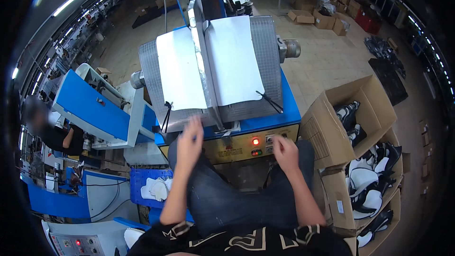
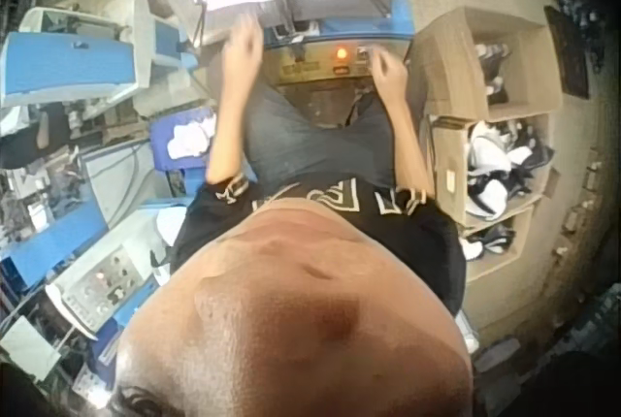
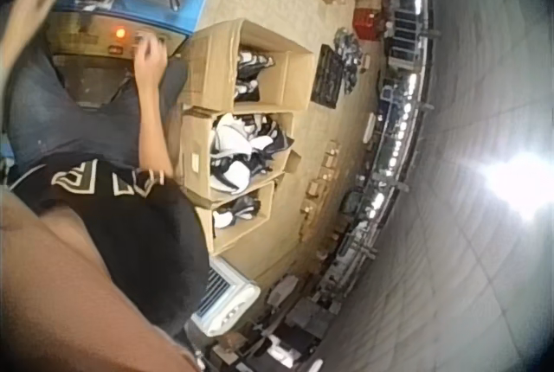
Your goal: Operate a heat-press machine to shape and prepare shoe upper components.
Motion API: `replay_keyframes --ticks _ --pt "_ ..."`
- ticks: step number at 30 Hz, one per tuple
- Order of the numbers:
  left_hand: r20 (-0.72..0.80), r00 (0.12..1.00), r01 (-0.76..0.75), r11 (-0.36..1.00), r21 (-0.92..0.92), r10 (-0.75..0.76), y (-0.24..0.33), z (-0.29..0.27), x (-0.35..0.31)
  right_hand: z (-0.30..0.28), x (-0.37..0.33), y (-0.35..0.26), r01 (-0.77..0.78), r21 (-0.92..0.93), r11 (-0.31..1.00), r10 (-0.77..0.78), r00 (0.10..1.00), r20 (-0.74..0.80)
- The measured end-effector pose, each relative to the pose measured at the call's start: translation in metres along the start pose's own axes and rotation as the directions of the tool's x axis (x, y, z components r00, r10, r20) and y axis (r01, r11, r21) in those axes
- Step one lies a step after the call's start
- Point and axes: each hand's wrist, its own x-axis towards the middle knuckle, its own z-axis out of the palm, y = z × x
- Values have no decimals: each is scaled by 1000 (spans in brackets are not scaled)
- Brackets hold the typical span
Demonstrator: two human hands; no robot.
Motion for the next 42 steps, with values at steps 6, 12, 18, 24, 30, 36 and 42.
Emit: replay_keyframes --ticks 6,12,18,24,30,36,42 --pt "180 965 135 952 275 -189 29 -3 -109 -69 -73 53 -332 -644 689 544 825 157" --pt "315 939 -28 880 474 -140 27 20 -86 -55 -40 63 -371 -667 646 636 744 203" --pt "367 918 -56 866 496 -151 23 18 -95 -51 -48 69 -399 -690 604 664 730 159" --pt "360 925 -82 863 499 -120 20 19 -100 -60 -49 75 -405 -672 620 604 793 80" --pt "423 903 -148 867 476 -78 21 15 -99 -141 -97 39 -206 232 951 258 940 -224" --pt "455 888 -139 904 405 -67 22 21 -109 -222 -150 67 -318 -465 826 -10 817 -576" --pt "454 882 -122 872 474 -123 25 23 -109 -233 -192 115 -629 -448 635 421 769 -482"
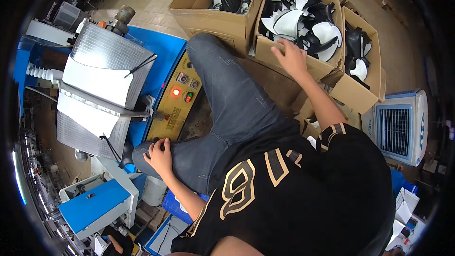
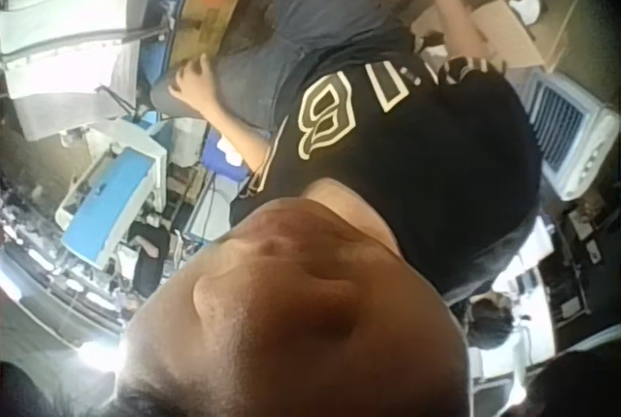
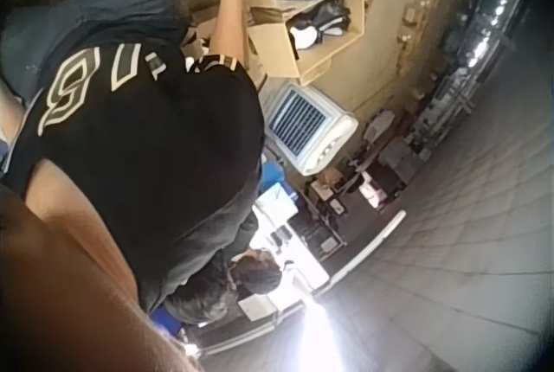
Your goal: Operate a heat-press machine to shape and prepare shoe upper components.
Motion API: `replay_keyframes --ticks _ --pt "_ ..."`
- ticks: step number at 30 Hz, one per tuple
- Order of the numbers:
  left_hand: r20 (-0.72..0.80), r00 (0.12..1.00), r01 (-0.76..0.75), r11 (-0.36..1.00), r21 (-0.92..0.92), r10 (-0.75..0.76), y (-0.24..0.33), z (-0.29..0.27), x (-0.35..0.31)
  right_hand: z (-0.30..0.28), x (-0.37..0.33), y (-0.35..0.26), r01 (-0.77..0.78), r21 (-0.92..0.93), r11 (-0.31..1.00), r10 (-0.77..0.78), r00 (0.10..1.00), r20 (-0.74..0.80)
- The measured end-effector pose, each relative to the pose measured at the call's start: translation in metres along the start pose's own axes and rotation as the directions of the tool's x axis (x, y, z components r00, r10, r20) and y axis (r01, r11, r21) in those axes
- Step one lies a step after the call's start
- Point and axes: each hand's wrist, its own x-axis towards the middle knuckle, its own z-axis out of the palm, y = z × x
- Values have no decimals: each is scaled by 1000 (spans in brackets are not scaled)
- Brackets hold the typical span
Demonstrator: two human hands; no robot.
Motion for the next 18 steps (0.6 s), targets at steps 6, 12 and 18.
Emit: replay_keyframes --ticks 6,12,18 --pt "52 999 10 1000 -16 -9 -1 -2 2 -9 44 45 -106 129 986 164 755 -635" --pt "93 996 89 434 -896 -14 61 -27 18 -26 81 61 -309 -51 950 250 847 -469" --pt "-23 972 -69 189 -980 234 192 -53 37 -86 72 -53 363 33 931 -281 773 -568"
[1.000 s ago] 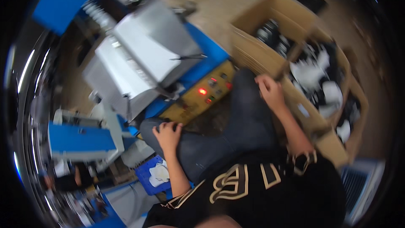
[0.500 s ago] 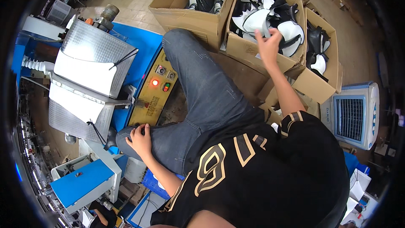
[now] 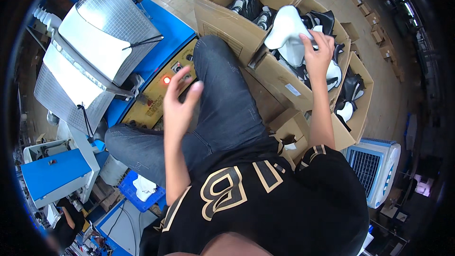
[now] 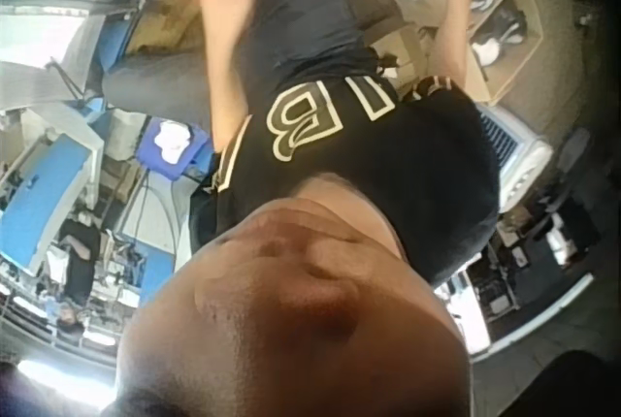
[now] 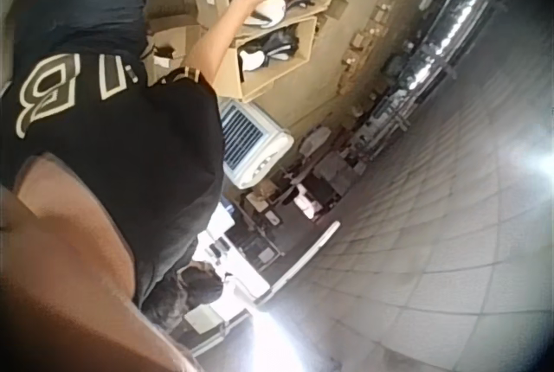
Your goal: Operate a heat-press machine to shape and prepare shoe upper components.
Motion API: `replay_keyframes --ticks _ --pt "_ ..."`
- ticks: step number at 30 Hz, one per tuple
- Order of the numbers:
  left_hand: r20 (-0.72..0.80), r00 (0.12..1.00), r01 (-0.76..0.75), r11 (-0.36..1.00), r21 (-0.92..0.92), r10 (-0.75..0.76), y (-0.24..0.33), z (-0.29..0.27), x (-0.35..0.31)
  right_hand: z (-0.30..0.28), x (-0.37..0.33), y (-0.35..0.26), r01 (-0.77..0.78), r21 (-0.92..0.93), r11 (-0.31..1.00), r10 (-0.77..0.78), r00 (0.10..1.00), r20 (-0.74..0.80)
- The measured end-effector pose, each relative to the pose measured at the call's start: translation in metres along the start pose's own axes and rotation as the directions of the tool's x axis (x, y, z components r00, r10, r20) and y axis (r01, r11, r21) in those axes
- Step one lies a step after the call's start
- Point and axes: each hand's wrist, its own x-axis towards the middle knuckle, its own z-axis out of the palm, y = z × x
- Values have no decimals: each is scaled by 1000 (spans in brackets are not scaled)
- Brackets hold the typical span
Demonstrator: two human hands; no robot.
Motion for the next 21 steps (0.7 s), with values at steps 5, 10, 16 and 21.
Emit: replay_keyframes --ticks 5,10,16,21 --pt "272 961 46 942 -333 49 2 47 24 -43 7 -109 337 187 923 -385 767 513" --pt "488 847 480 699 -530 -212 -33 50 15 -15 -44 -132 -33 497 867 -364 639 678" --pt "204 840 462 467 -754 -502 -74 23 23 58 -62 52 -327 -56 943 329 944 27" --pt "104 861 332 395 -856 -497 -87 -2 37 82 -84 179 -496 -381 780 617 714 332"
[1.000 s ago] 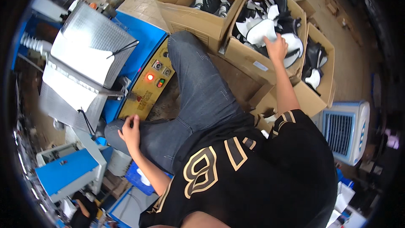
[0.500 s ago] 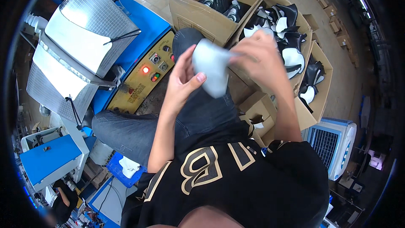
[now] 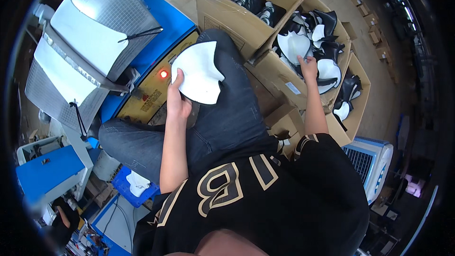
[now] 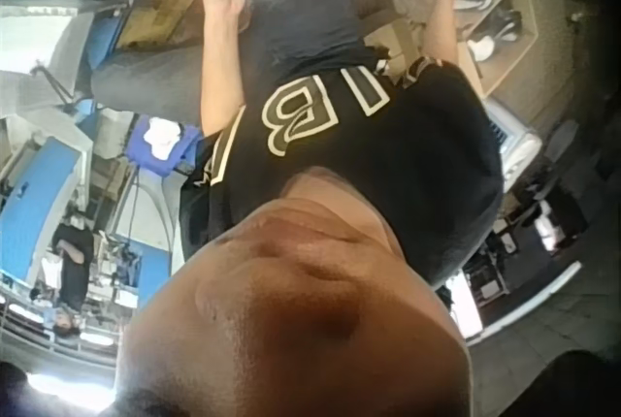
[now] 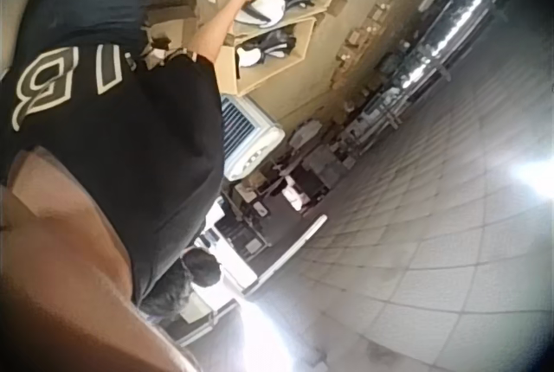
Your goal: Operate a heat-press machine to shape and prepare shoe upper components.
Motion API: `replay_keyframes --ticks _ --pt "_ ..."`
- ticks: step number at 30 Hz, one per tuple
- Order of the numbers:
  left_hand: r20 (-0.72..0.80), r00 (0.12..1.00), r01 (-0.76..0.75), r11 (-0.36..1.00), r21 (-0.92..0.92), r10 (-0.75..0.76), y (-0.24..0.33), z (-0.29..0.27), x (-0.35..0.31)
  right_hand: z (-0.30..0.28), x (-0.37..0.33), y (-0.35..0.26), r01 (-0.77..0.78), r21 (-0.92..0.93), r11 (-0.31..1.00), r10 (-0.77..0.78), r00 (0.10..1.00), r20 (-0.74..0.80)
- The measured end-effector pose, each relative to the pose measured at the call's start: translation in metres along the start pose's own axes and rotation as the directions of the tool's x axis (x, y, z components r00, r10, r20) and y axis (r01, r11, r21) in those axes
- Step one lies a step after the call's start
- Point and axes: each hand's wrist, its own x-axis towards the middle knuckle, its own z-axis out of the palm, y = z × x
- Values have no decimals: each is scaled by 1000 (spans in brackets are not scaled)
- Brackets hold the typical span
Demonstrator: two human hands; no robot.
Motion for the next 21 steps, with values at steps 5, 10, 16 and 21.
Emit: replay_keyframes --ticks 5,10,16,21 --pt "-34 999 -7 1000 15 7 6 -5 2 12 1 -10 102 -136 985 -121 982 -146" --pt "-38 994 -102 994 -31 101 8 -3 3 -16 -20 -37 224 147 963 -173 939 -297" --pt "-114 967 -234 972 -39 228 12 -4 5 -70 -84 -90 330 594 733 -254 944 -210" --pt "-144 918 -367 929 52 370 5 1 1 -85 -162 -176 55 937 344 -220 975 24"
